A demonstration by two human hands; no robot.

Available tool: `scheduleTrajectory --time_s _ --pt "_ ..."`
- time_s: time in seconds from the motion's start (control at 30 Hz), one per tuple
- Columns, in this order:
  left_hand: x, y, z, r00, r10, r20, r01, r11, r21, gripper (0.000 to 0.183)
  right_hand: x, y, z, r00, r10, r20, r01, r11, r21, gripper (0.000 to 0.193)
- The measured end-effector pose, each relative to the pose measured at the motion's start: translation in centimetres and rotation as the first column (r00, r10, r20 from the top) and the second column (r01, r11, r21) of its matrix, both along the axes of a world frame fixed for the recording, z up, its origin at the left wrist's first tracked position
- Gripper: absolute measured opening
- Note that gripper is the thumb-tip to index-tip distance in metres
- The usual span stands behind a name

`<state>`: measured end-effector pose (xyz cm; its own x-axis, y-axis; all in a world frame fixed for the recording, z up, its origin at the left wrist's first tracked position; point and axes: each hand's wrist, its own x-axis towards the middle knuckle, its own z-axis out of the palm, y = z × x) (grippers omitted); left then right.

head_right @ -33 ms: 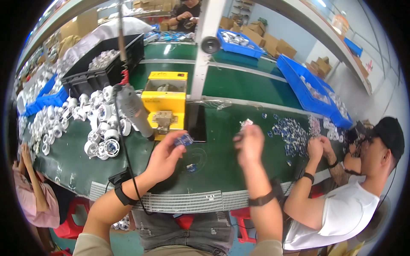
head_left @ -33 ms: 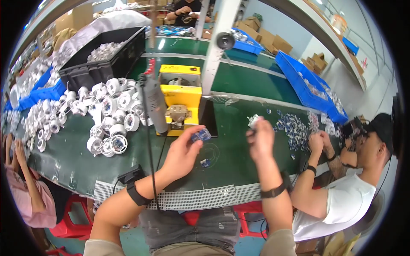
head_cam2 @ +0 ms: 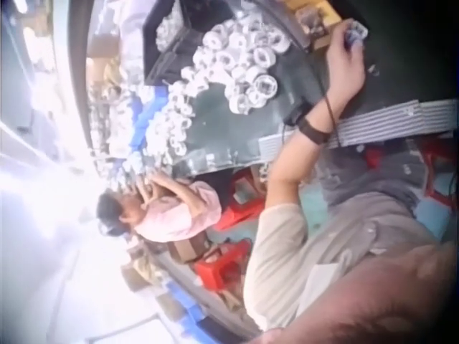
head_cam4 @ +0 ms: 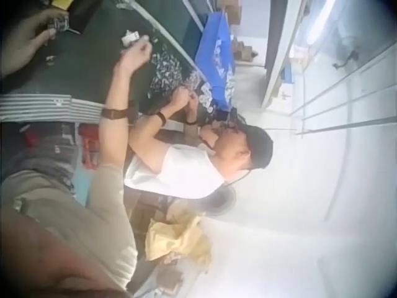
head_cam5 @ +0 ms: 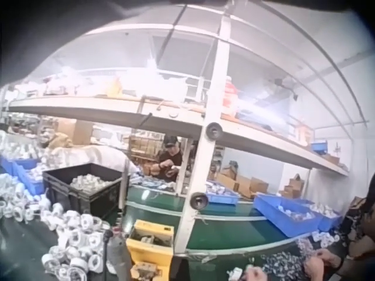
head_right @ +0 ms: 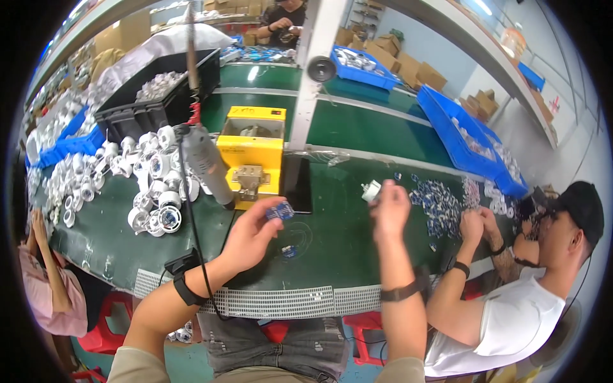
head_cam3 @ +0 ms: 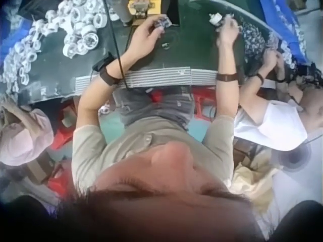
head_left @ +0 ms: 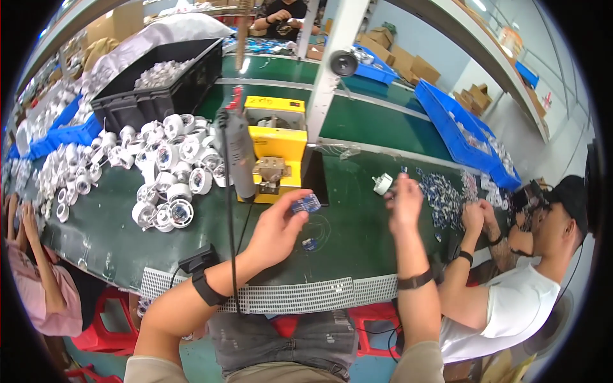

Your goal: The person picks up a circuit board and fits it into a white plastic housing by hand. They then pick up a glue gun and apply glue to the assembly before setting the tool back down.

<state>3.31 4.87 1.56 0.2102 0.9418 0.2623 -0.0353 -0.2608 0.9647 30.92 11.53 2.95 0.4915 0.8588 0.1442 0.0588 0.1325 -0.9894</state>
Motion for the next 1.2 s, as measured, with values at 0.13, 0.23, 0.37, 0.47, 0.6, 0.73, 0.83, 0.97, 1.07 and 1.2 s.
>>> scheduleTrajectory --time_s 0.13,0.23,0.37,0.47,0.6,0.73,0.83,0.97,1.07,1.2 --pt "0.3 -0.1 0.6 0.999 -0.034 -0.031 0.032 0.997 -0.071 0.034 7.5 2.6 -0.7 0.63 -0.274 0.727 0.366 0.93 0.033 0.037" --pt "-0.4 0.0 0.4 1.0 -0.028 -0.008 0.026 0.99 -0.14 0.03 2.6 2.0 -0.1 0.284 -0.493 0.823 0.199 0.869 0.452 0.034" --pt "-0.6 0.1 0.3 0.998 -0.043 -0.054 0.035 0.989 -0.146 0.027 -8.1 -3.7 2.7 0.782 0.543 0.305 -0.529 0.838 -0.135 0.023" --pt "-0.6 0.3 0.5 1.0 -0.013 -0.028 0.008 0.982 -0.187 0.026 -11.2 -5.0 1.0 0.68 0.677 0.283 -0.65 0.734 -0.195 0.021" --pt "-0.3 0.5 0.6 0.997 0.028 -0.077 -0.044 0.977 -0.208 0.023 -12.0 -5.2 0.4 0.719 0.484 0.498 -0.545 0.838 -0.029 0.018" --pt "-0.1 0.2 0.8 0.98 0.127 -0.152 -0.151 0.976 -0.158 0.02 -12.7 -5.7 0.5 0.72 0.345 0.601 -0.478 0.876 0.07 0.016" --pt "-0.3 -0.1 1.3 0.971 0.148 -0.19 -0.165 0.983 -0.08 0.019 -13.0 -5.9 0.0 0.753 0.286 0.593 -0.446 0.884 0.14 0.018" --pt "-0.2 -0.2 1.3 0.965 0.163 -0.206 -0.171 0.985 -0.019 0.02 -13.0 -5.8 -0.8 0.763 0.192 0.617 -0.421 0.872 0.249 0.018" --pt "-0.1 -0.4 1.5 0.965 0.188 -0.185 -0.197 0.98 -0.029 0.02 -13.1 -6.0 -0.6 0.719 0.044 0.693 -0.409 0.834 0.37 0.017" --pt "-0.4 0.3 0.6 0.985 0.161 -0.065 -0.168 0.977 -0.13 0.02 -12.7 -6.0 -0.6 0.938 0.289 0.192 -0.315 0.941 0.123 0.017"
